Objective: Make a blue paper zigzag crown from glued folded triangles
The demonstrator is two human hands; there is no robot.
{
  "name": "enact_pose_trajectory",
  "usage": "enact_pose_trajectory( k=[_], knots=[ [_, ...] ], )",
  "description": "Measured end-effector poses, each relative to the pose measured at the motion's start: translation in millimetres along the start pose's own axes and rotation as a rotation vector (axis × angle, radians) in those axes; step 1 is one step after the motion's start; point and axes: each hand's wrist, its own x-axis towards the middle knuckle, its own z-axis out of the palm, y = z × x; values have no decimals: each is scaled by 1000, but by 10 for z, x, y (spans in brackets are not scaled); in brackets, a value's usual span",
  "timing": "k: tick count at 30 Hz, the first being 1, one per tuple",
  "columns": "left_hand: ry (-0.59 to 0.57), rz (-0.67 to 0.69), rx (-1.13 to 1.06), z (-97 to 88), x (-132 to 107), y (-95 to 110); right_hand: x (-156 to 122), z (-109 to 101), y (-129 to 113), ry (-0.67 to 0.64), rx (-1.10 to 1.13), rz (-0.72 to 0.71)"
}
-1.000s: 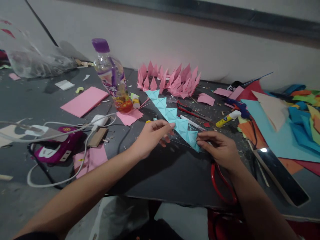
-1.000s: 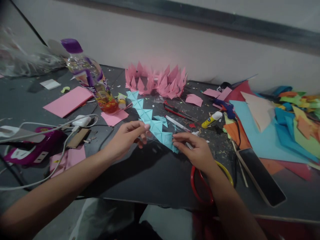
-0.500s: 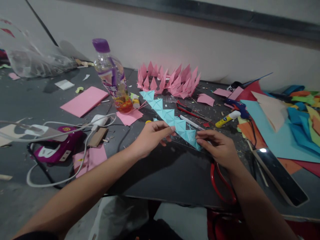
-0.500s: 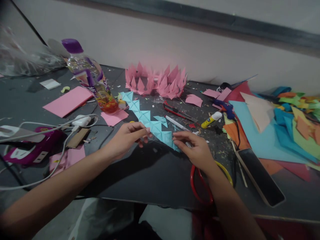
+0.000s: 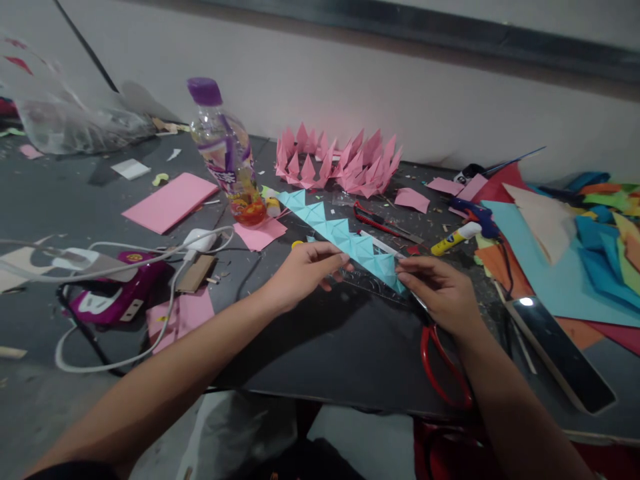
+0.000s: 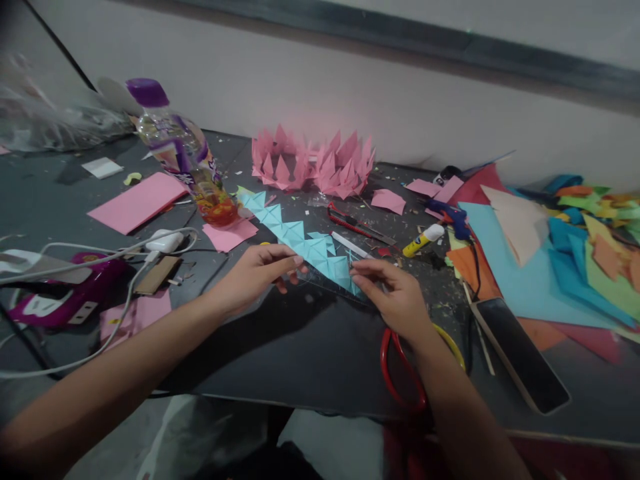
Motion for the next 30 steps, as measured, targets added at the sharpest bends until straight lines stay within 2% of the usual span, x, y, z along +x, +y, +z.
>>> enact_pose_trajectory(
  k=[5, 8, 14, 16, 20, 23, 26, 30],
  knots=[
    [11, 20, -1, 17, 10, -10, 11, -4, -3, 80, -26, -8],
    [13, 62, 16, 30, -3, 0, 22, 0, -2, 71, -44, 15],
    [-80, 177, 42, 61, -79, 17, 23, 60, -49, -202, -87, -31],
    [-91, 213, 54, 90, -109, 17, 13, 93, -84, -171, -157, -136],
    [-131, 197, 99, 184, -176, 15, -47, 154, -199, 39, -254, -503],
    [-169, 175, 110, 254, -220, 2, -112, 190, -311, 54, -273, -705],
    [-206, 165, 96, 298, -238, -27, -149, 215, -379, 30, -306, -780],
    [-204, 170, 107, 313, -235, -63, -140, 218, -379, 2, -350, -789]
  ],
)
